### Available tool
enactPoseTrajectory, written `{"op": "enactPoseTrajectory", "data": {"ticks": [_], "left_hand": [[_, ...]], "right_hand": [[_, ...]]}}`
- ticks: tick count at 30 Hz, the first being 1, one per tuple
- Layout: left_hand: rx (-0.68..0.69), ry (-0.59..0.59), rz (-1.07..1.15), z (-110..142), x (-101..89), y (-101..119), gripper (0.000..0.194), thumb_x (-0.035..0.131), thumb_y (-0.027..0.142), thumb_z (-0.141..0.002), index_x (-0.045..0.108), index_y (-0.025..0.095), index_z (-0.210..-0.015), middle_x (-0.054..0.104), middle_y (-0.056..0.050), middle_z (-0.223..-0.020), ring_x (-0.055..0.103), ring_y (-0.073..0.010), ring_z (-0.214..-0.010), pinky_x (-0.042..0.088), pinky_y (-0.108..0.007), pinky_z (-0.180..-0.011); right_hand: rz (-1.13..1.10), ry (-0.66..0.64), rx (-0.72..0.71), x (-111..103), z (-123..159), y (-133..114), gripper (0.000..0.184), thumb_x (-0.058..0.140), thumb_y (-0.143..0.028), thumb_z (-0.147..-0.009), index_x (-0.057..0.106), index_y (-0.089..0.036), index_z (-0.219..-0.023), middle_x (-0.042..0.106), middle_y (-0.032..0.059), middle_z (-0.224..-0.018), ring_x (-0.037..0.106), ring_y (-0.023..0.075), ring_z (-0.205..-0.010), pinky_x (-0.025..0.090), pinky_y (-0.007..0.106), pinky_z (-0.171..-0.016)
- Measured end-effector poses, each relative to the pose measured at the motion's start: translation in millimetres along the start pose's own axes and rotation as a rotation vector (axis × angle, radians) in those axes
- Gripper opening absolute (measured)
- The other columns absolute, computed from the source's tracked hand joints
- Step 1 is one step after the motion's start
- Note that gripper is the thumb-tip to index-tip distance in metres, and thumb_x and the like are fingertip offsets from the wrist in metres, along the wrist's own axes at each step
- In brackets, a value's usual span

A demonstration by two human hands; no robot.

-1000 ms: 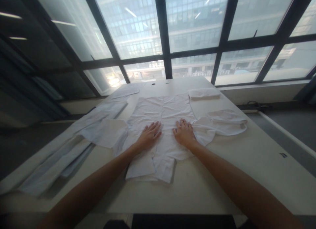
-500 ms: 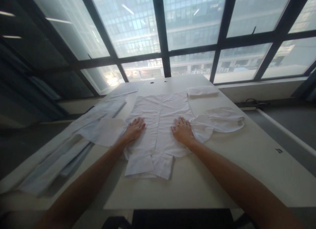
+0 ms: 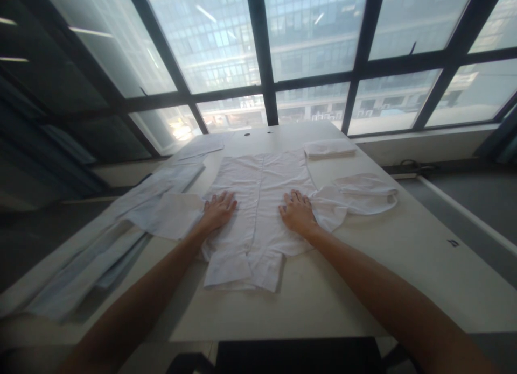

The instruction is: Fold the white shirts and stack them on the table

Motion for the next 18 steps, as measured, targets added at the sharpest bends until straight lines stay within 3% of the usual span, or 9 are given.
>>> {"op": "enactPoseTrajectory", "data": {"ticks": [5, 10, 15, 18], "left_hand": [[-0.002, 0.017, -0.006, 0.6, 0.9, 0.4, 0.066, 0.020, 0.059, -0.104, 0.033, 0.029, -0.161, 0.025, -0.007, -0.170, 0.020, -0.0450, -0.153, 0.013, -0.074, -0.118], [0.012, 0.039, -0.015, 2.0, -1.8, 3.0, 0.063, 0.023, 0.054, -0.106, 0.035, 0.024, -0.160, 0.027, -0.011, -0.168, 0.022, -0.0399, -0.154, 0.016, -0.070, -0.120], [0.192, 0.118, 0.018, 5.7, -10.5, 22.7, 0.059, 0.031, 0.047, -0.106, 0.038, 0.020, -0.158, 0.029, -0.011, -0.168, 0.020, -0.0295, -0.157, 0.020, -0.053, -0.125], [0.320, 0.062, 0.039, 10.6, -6.7, 37.1, 0.060, 0.031, 0.050, -0.106, 0.034, 0.024, -0.160, 0.027, -0.008, -0.169, 0.018, -0.0277, -0.157, 0.018, -0.054, -0.126]], "right_hand": [[0.000, 0.010, 0.008, 1.3, 0.0, 0.4, 0.060, 0.037, -0.043, -0.104, 0.043, -0.014, -0.156, 0.034, 0.0170, -0.165, 0.027, 0.0310, -0.152, 0.017, 0.050, -0.122], [-0.002, -0.003, 0.009, 1.5, -0.3, 0.7, 0.060, 0.036, -0.043, -0.104, 0.042, -0.014, -0.156, 0.033, 0.0165, -0.165, 0.027, 0.0310, -0.153, 0.017, 0.050, -0.122], [0.002, 0.009, 0.002, 1.6, -0.4, 1.2, 0.060, 0.036, -0.043, -0.104, 0.042, -0.014, -0.156, 0.033, 0.0169, -0.165, 0.028, 0.0312, -0.152, 0.017, 0.050, -0.122], [0.006, 0.015, -0.001, 2.1, -0.6, 1.5, 0.060, 0.036, -0.043, -0.104, 0.042, -0.014, -0.156, 0.034, 0.0169, -0.165, 0.029, 0.0315, -0.152, 0.019, 0.050, -0.122]]}}
Point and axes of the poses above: each hand's wrist, its own z-axis away from the middle knuckle, its own x-axis out of the palm, y = z × x, the point moved 5 cm from there along -z, towards the middle knuckle
